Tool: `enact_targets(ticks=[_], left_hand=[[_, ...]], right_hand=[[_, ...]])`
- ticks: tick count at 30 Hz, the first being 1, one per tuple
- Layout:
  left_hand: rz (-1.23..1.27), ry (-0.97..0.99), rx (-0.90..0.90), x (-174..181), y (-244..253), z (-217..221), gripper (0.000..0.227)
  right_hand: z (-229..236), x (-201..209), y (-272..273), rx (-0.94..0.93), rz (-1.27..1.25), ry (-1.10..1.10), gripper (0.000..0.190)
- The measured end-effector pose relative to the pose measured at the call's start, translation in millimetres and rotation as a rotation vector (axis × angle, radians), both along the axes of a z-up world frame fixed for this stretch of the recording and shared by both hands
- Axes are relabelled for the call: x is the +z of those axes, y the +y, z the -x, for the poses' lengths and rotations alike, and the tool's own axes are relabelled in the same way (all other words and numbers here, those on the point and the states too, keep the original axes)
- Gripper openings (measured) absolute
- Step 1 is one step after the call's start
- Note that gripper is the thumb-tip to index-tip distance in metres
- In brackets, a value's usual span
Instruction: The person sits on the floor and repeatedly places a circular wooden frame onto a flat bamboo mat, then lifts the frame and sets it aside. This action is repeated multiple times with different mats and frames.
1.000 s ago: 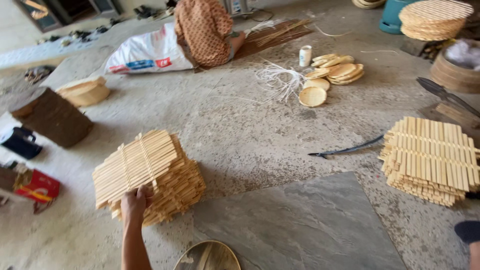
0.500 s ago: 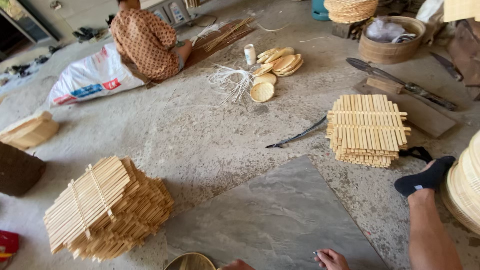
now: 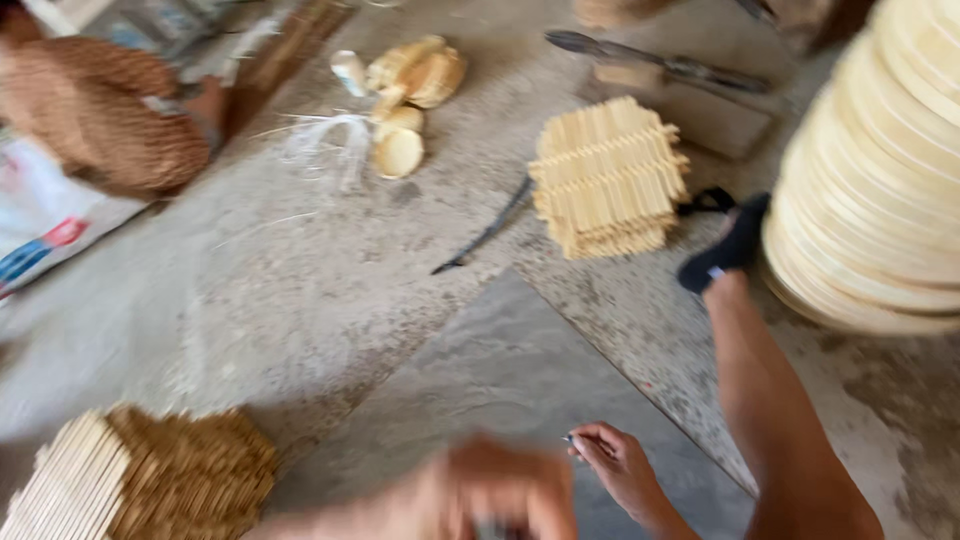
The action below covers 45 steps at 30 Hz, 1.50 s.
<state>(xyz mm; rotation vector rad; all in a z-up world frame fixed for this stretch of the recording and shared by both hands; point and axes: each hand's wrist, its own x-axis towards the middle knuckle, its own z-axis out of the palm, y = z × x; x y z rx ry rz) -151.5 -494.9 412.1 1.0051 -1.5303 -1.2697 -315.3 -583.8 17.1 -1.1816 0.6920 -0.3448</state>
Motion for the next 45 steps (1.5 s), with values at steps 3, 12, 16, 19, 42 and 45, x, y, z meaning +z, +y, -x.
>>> enact_targets(ticks=[3, 12, 16, 19, 42, 45], left_hand=[[0.002, -0.438, 0.342, -73.4, -114.1, -71.3, 0.005], [-0.367, -0.435, 1.136, -454.2, -316.4, -234.9, 0.024], [-0.328, -0.794, 1.190, -519.8, -356.5, -210.1, 0.033], [-0.551, -0.909, 1.253, -514.1, -382.9, -201.5, 0.035], [-0.547, 0.114, 1.293, -153.0, 156.4, -173.3, 0.032], [-0.726, 0.196, 1.336, -158.2, 226.9, -131.2, 0.032]], right_hand=[[5.5, 25.6, -7.8, 0.020, -0.017, 0.046, 0.025], [5.5, 45.5, -17.5, 0.148, -0.046, 0.131, 0.018], [2.8, 48.7, -26.3, 0.198, -0.090, 0.230, 0.017], [1.1, 49.9, -36.6, 0.213, -0.135, 0.269, 0.016], [-11.5, -56.4, 11.9, -0.094, 0.029, 0.053, 0.028], [-28.8, -57.1, 16.2, -0.042, -0.105, 0.068, 0.032]])
